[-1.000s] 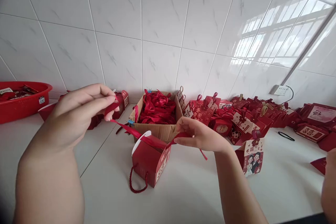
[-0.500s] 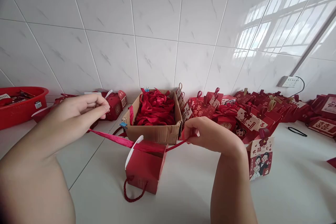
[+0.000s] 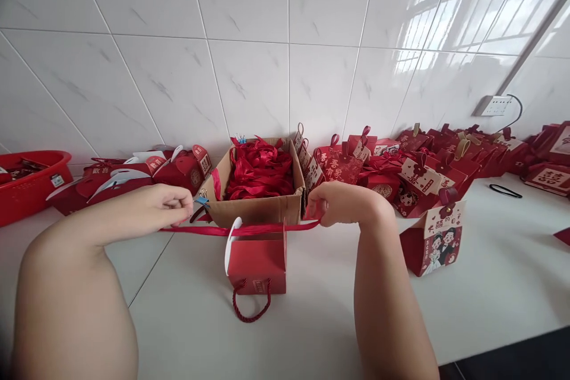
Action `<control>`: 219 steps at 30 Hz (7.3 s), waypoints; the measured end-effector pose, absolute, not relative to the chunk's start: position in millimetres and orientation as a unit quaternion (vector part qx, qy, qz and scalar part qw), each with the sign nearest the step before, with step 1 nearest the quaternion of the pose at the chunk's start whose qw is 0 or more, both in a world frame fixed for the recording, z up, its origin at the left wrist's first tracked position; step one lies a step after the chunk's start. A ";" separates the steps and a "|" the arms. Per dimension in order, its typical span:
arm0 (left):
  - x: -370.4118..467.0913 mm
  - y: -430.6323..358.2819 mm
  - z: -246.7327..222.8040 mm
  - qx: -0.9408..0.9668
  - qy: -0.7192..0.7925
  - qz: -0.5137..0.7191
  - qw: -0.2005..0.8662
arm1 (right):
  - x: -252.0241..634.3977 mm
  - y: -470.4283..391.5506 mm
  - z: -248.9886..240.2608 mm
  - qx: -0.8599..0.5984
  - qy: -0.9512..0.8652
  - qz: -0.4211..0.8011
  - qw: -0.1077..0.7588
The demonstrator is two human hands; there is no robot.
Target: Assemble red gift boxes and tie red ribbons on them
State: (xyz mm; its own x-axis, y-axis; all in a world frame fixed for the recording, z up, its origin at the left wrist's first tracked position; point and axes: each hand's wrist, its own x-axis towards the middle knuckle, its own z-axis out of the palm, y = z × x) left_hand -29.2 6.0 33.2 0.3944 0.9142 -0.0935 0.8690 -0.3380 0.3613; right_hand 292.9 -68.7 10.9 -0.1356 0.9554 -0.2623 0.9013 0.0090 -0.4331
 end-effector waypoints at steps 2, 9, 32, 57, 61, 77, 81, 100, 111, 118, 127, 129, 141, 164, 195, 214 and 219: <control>-23.6 4.1 32.7 0.812 0.544 -0.013 0.210 | 289.7 -67.5 11.5 -0.632 -0.722 0.279 0.036; 4.2 3.7 27.4 0.823 0.510 -0.100 0.229 | 270.4 -63.6 11.2 -0.567 -0.766 0.300 0.038; 19.1 20.0 9.2 0.842 0.428 -0.134 0.299 | 256.2 -44.4 -14.3 -0.609 -0.743 0.276 -0.020; 11.0 23.4 8.6 0.846 0.430 -0.127 0.290 | 271.3 -60.4 2.7 -0.627 -0.734 0.254 0.069; 13.8 26.3 4.5 0.846 0.426 -0.132 0.293 | 269.6 -62.4 3.1 -0.604 -0.754 0.242 0.093; 19.0 20.8 4.8 0.852 0.416 -0.122 0.294 | 269.7 -59.6 3.0 -0.543 -0.763 0.335 0.105; 18.4 19.0 6.2 0.853 0.418 -0.118 0.290 | 271.6 -64.6 8.7 -0.524 -0.795 0.291 0.096; 20.7 30.5 -3.7 0.853 0.404 -0.127 0.304 | 272.2 -45.8 -6.8 -0.598 -0.734 0.316 0.058; 29.2 25.5 -3.0 0.849 0.419 -0.135 0.293 | 270.4 -36.2 -17.6 -0.579 -0.749 0.320 0.030; 24.1 27.7 -6.5 0.848 0.417 -0.119 0.304 | 273.9 -36.6 -17.9 -0.575 -0.748 0.330 0.028; 28.1 24.4 -4.6 0.849 0.421 -0.112 0.299 | 276.1 -34.2 -20.5 -0.581 -0.740 0.336 0.028; 30.6 21.8 -2.6 0.848 0.424 -0.115 0.297 | 275.1 -33.6 -20.8 -0.578 -0.742 0.338 0.028; 32.4 19.7 -2.8 0.858 0.402 -0.131 0.292 | 277.0 -34.4 -21.4 -0.539 -0.751 0.379 0.038; -5.2 -5.9 38.5 0.767 0.309 0.213 0.521 | 286.3 -67.2 7.4 -0.376 -0.716 0.430 0.400; 14.7 -19.4 38.4 0.650 0.242 0.591 0.413 | 262.6 -65.0 7.9 -0.365 -0.583 0.339 0.642; 19.4 -35.9 51.2 0.569 0.165 0.575 0.565 | 250.1 -76.0 15.6 -0.364 -0.548 0.246 0.711; 21.8 -39.3 50.5 0.578 0.165 0.586 0.543 | 244.1 -73.7 14.3 -0.335 -0.543 0.266 0.722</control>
State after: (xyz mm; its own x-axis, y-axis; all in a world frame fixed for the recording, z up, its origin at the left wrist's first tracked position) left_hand 21.8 -39.3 50.5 0.2588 0.8275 0.4983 -0.4452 -0.3556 0.8218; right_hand 244.1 -73.7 14.3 0.2678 0.7486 0.6065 -0.0201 0.6337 -0.7733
